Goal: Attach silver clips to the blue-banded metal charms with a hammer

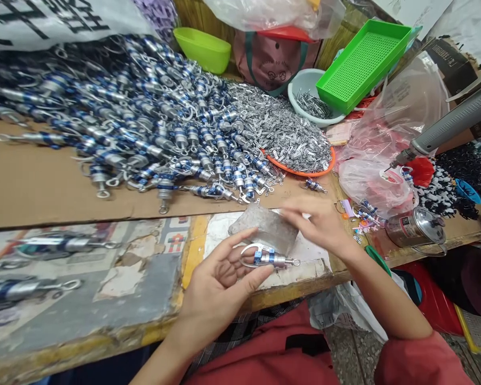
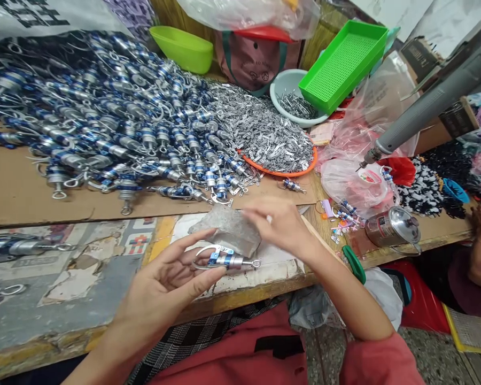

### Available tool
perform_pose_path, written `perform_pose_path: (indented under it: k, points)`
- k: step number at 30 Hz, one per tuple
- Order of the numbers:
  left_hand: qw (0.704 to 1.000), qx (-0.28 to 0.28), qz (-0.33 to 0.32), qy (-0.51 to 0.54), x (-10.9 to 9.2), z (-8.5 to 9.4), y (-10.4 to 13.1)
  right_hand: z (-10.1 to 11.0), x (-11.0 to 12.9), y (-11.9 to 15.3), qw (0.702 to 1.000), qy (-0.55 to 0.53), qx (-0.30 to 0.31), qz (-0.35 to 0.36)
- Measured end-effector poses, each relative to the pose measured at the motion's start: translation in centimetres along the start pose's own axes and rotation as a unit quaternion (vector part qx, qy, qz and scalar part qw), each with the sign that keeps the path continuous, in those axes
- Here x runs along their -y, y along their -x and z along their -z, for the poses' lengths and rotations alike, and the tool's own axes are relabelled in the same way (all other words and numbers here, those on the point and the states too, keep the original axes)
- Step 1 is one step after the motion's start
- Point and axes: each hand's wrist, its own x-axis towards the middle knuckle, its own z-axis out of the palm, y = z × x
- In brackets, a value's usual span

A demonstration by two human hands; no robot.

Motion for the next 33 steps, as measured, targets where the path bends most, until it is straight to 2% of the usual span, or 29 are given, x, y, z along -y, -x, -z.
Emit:
perform_pose_path:
  k: [2, 4, 7, 10, 14, 16, 18, 19, 21, 25, 29, 33]
  points:
    - [1.000, 0.012, 0.016, -0.016, -0.3, 0.0, -0.2, -1.1, -1.9, -2.6, 0.986, 0.154, 0.026, -0.058]
    - [0.999, 0.025, 0.033, -0.026, -0.6, 0.1, -0.4, -2.6, -3.3, -4.8, 0.964, 0.245, 0.070, -0.081]
    - [0.998, 0.035, 0.048, -0.013, -0.6, 0.2, -0.7, -4.3, -4.1, -6.7, 0.954, 0.275, 0.088, -0.086]
    - [0.998, 0.032, 0.052, 0.008, -0.4, 0.4, -0.9, -4.6, -4.0, -7.0, 0.951, 0.286, 0.086, -0.083]
    - [0.998, 0.040, 0.051, 0.018, -0.1, 0.8, -1.1, -3.0, -3.8, -5.9, 0.956, 0.274, 0.061, -0.080]
    - [0.997, 0.057, 0.057, 0.020, 0.0, 1.0, -1.2, -2.0, -3.3, -4.6, 0.980, 0.189, 0.010, -0.062]
    - [0.996, 0.063, 0.056, 0.026, 0.1, 0.9, -1.2, -1.1, -2.2, -2.9, 0.998, 0.050, -0.037, -0.017]
    - [0.996, 0.061, 0.053, 0.030, 0.1, 0.9, -1.1, -0.6, -1.5, -1.9, 0.999, -0.013, -0.046, 0.010]
    - [0.997, 0.054, 0.047, 0.035, 0.1, 0.8, -1.0, 0.1, -0.1, -0.1, 0.996, -0.066, -0.030, 0.059]
    - [0.996, 0.060, 0.047, 0.036, 0.0, 0.6, -0.9, 0.7, 1.9, 1.9, 0.993, -0.049, 0.019, 0.109]
    - [0.997, 0.058, 0.040, 0.044, -0.1, 0.5, -0.9, -0.2, 2.3, 1.8, 0.987, -0.067, -0.021, 0.144]
    - [0.996, 0.062, 0.040, 0.044, -0.2, 0.5, -0.8, -1.3, 2.2, 2.1, 0.982, -0.018, -0.054, 0.179]
